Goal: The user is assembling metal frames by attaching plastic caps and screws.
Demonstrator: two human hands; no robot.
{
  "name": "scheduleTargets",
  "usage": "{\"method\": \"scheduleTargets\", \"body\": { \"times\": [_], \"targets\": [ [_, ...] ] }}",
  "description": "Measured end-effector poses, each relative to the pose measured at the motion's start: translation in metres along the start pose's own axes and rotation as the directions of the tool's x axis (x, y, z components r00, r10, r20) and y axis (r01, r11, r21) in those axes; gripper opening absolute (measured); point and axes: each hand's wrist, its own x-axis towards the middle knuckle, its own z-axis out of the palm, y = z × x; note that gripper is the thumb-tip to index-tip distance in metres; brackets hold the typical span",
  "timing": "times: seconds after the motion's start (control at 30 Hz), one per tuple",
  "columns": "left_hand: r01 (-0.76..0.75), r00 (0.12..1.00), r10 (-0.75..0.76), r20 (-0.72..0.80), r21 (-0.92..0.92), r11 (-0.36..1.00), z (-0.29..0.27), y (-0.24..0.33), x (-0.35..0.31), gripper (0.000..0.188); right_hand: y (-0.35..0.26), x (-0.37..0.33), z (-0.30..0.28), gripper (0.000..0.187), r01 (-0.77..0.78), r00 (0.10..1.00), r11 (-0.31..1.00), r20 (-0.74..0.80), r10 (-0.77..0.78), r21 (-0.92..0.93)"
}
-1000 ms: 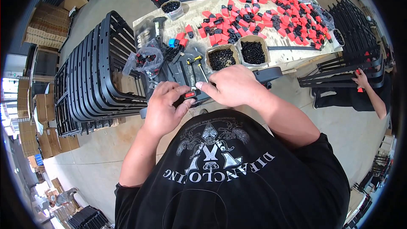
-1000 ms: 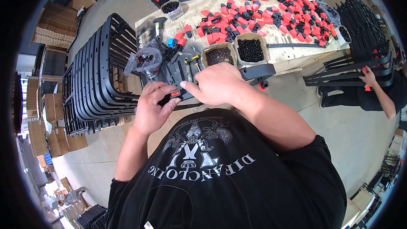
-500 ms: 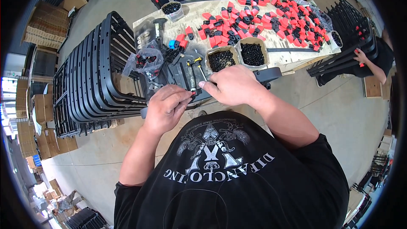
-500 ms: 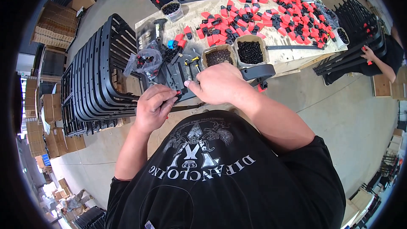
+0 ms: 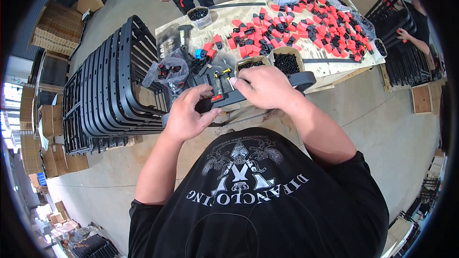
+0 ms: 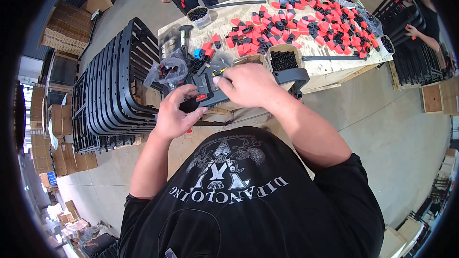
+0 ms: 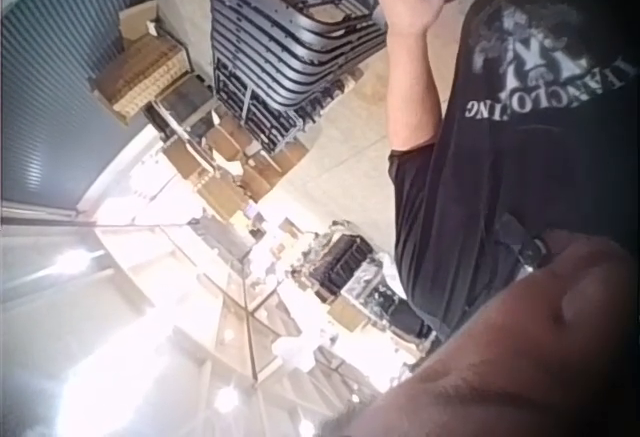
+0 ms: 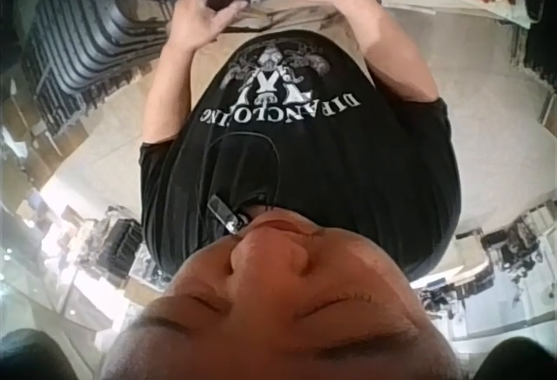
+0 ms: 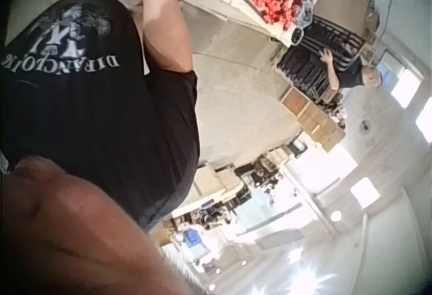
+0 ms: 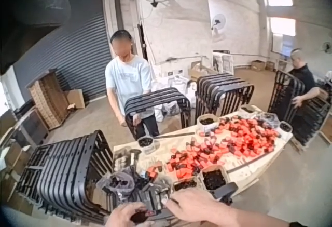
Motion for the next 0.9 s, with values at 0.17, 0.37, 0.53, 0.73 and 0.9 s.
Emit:
{"method": "scheduleTargets", "body": {
  "times": [0.17, 0.37, 0.53, 0.73, 0.9],
  "targets": [
    [0.048, 0.998, -0.049, 0.037, 0.009, 0.999, -0.002, 0.001, 0.002, 0.059, 0.02, -0.013, -0.024, 0.038, -0.071, 0.974, 0.997, -0.215, 0.071, 0.006],
    [0.046, 0.996, -0.042, 0.084, -0.045, 0.998, -0.005, 0.007, 0.007, 0.059, 0.068, -0.033, -0.037, 0.043, -0.355, 0.915, 0.933, -0.224, 0.335, -0.055],
    [-0.024, 0.999, 0.015, -0.031, -0.31, 0.95, -0.019, 0.0, 0.029, 0.053, 0.061, -0.03, -0.044, 0.046, -0.366, 0.924, 0.929, -0.138, 0.358, -0.045],
    [-0.184, 0.97, 0.212, 0.119, -0.211, 0.96, -0.001, 0.05, 0.091, 0.052, 0.064, -0.033, -0.048, 0.044, -0.371, 0.927, 0.925, -0.089, 0.364, -0.079],
    [-0.201, 0.905, 0.166, 0.391, 0.05, 0.978, 0.036, 0.053, 0.095, 0.055, 0.062, -0.036, -0.047, 0.045, -0.376, 0.925, 0.925, -0.081, 0.372, -0.05]
  ]
}}
